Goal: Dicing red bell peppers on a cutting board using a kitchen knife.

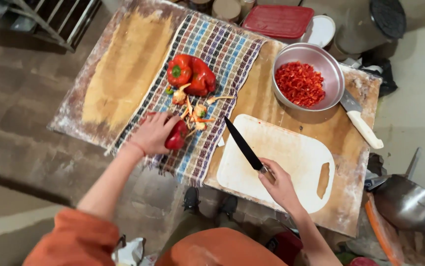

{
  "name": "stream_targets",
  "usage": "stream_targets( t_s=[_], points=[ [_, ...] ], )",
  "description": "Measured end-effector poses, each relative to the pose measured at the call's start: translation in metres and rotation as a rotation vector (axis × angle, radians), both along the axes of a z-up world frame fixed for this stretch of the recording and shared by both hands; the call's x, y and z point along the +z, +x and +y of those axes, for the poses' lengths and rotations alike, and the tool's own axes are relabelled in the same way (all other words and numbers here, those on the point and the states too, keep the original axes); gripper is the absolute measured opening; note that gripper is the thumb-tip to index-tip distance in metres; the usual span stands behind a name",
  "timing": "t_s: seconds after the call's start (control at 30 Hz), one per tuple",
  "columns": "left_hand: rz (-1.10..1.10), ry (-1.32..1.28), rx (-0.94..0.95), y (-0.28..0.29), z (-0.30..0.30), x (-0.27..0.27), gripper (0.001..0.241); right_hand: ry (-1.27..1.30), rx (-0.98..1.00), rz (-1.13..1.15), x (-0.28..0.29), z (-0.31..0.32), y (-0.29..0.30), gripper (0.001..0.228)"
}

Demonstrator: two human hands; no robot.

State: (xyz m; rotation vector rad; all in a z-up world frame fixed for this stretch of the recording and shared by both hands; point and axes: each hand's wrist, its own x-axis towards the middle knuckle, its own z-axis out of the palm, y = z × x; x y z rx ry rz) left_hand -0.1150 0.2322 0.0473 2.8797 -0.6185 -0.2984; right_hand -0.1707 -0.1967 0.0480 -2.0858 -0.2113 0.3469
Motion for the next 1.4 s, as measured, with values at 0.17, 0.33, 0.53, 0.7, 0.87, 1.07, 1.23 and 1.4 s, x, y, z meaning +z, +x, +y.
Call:
stream_targets(
  t_s=[0.17, 0.33, 0.53, 0.7, 0.87, 1.07, 1.23, 1.4],
  points=[
    [-0.284, -0.528, -0.051, -0.009, -0.076, 0.01, 0.097, -0.023, -0.233, 0.034, -0.005, -0.011, -0.026, 0.046],
    [-0.418, -0.829, -0.138, 0.0, -0.187, -0.03, 0.093, -0.051, -0.464, 0.109, 0.01, -0.034, -0.047, 0.047],
    [-0.207, -1.036, 0.167, 0.006, -0.279, -0.051, 0.101, -0.252, -0.54, -0.013, 0.022, -0.078, -0.067, 0.05],
    [0.121, -1.203, 0.662, 0.012, -0.301, -0.082, 0.101, -0.254, -0.414, -0.239, 0.037, -0.1, -0.071, 0.056],
    [0.037, -1.139, 0.707, 0.01, -0.31, -0.096, 0.094, -0.411, -0.239, -0.16, 0.039, -0.099, -0.064, 0.06],
    [-0.033, -1.108, 0.658, 0.004, -0.316, -0.087, 0.088, -0.47, -0.177, -0.121, 0.043, -0.09, -0.048, 0.065],
    [-0.039, -1.102, 0.648, -0.004, -0.311, -0.071, 0.081, -0.402, -0.206, -0.136, 0.033, -0.071, -0.025, 0.066],
    [-0.243, -0.999, 0.564, -0.009, -0.299, -0.058, 0.064, -0.367, -0.232, -0.141, 0.031, -0.043, -0.003, 0.066]
  ],
)
